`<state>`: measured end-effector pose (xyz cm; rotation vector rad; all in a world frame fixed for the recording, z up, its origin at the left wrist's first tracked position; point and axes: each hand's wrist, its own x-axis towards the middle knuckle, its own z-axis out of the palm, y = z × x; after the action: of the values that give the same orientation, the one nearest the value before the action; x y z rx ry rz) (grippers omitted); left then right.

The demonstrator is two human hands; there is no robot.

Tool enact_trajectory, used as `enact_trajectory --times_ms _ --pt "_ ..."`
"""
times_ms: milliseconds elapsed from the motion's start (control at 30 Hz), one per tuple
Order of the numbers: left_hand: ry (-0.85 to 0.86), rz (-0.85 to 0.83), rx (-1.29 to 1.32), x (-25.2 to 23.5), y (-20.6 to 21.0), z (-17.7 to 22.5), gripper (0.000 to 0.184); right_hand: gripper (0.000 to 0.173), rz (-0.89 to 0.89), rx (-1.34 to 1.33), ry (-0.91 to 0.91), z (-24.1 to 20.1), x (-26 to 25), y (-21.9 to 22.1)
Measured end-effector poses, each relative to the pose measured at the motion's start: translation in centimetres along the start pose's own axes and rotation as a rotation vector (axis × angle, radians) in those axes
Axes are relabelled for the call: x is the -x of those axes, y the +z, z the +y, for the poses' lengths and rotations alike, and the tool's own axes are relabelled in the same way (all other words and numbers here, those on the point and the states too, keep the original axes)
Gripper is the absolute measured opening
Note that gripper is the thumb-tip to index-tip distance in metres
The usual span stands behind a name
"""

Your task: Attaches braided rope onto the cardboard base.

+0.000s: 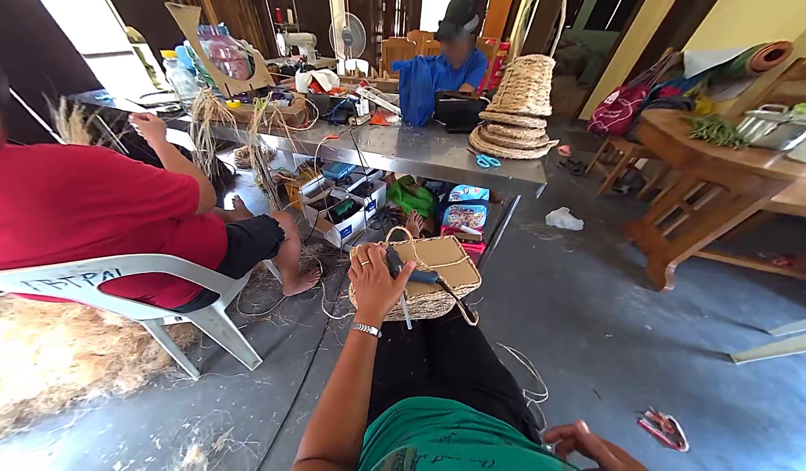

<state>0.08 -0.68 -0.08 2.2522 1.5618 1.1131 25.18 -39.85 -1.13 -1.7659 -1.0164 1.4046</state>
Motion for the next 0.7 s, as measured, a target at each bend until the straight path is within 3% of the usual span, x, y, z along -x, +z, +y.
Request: enact_trajectory --times_ms 100,233,400,700 --pt "0.001 0.008 0.001 0.1 0.0 0.0 0.084 0.03 0.269 -0.053 0.149 1.6 -1.8 0.2" --pt "0.005 0.006 -0.012 0.5 -0.2 0.2 0.087 0.027 0.48 -0.053 0.213 4.6 -3.9 -0.4" --pt "0.027 0.025 -0.02 0.8 -0.1 0.4 0.086 0.022 0.64 0.112 0.108 6.6 -5.3 -3.3" --pt "0.06 0.067 -0.034 1.5 0.1 0.3 0.079 0.013 0.68 0.183 0.054 7.6 -9.0 -3.4"
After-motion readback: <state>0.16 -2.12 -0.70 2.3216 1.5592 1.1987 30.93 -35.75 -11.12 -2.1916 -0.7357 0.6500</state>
